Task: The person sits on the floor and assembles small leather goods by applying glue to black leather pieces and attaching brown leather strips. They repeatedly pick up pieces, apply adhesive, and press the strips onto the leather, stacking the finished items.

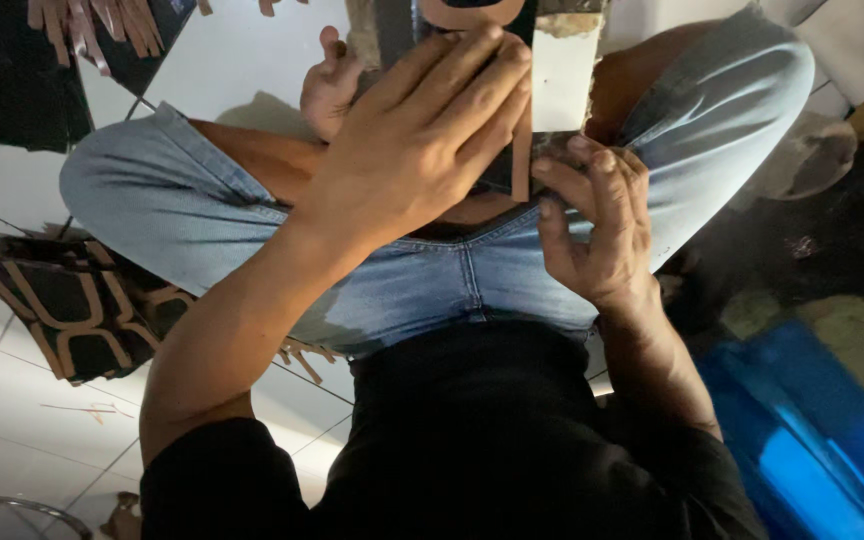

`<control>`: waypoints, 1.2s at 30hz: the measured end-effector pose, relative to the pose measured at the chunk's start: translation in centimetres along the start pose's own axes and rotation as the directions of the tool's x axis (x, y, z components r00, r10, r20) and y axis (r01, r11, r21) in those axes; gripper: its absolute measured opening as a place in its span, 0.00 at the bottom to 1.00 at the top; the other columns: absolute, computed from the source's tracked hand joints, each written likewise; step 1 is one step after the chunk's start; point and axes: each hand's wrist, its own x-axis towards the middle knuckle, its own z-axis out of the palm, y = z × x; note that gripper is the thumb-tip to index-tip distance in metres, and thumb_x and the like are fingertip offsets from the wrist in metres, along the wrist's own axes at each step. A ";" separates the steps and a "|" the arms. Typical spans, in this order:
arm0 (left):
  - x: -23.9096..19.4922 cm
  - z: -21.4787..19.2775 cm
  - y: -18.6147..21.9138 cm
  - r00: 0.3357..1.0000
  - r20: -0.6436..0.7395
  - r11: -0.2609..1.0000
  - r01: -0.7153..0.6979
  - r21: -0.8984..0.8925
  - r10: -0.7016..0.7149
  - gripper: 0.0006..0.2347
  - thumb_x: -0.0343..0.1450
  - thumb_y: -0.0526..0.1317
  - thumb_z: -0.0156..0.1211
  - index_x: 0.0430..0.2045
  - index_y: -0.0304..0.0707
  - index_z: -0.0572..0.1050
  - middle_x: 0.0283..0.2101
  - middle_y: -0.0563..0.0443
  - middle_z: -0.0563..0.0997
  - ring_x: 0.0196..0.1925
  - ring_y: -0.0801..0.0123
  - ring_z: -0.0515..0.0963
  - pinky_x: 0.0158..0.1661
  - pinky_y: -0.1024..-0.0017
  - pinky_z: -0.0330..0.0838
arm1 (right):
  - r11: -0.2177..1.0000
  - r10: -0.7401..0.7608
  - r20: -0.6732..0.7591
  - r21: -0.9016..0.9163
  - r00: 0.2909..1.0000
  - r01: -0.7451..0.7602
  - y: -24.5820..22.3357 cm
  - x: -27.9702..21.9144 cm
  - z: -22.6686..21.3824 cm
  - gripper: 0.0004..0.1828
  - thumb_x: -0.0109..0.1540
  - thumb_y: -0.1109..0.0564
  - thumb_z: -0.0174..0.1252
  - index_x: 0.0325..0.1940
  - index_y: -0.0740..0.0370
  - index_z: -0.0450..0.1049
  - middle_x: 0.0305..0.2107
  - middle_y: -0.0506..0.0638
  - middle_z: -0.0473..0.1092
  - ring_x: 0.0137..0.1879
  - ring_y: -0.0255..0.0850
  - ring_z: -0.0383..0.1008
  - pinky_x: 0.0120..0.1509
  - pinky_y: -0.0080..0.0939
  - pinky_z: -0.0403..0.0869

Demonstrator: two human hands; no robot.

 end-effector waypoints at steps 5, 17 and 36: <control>-0.2 -0.1 -0.1 0.999 0.044 1.000 0.011 -0.025 -0.010 0.13 0.81 0.35 0.59 0.60 0.30 0.75 0.67 0.47 0.71 0.74 0.57 0.68 0.72 0.58 0.67 | 0.999 -0.017 0.027 -0.039 1.000 0.018 0.0 0.7 -0.2 0.44 0.71 0.65 0.61 0.81 0.64 0.37 0.59 0.50 0.75 0.68 0.52 0.68 0.73 0.56 0.67; -0.2 0.1 0.0 0.999 0.043 0.996 0.013 -0.087 -0.009 0.13 0.80 0.35 0.62 0.59 0.34 0.76 0.67 0.45 0.72 0.74 0.53 0.68 0.71 0.54 0.66 | 0.972 -0.098 0.085 -0.204 0.992 0.113 -0.3 1.1 -0.1 0.47 0.75 0.56 0.63 0.83 0.61 0.35 0.58 0.44 0.75 0.65 0.52 0.67 0.68 0.56 0.64; -0.2 -0.3 0.8 0.996 0.040 0.989 0.080 -0.126 -0.076 0.09 0.78 0.37 0.62 0.52 0.38 0.79 0.66 0.45 0.73 0.72 0.54 0.67 0.75 0.53 0.63 | 0.982 -0.093 0.087 -0.153 0.992 0.106 0.0 -0.4 0.0 0.48 0.75 0.57 0.62 0.84 0.59 0.33 0.57 0.44 0.77 0.74 0.50 0.64 0.71 0.55 0.64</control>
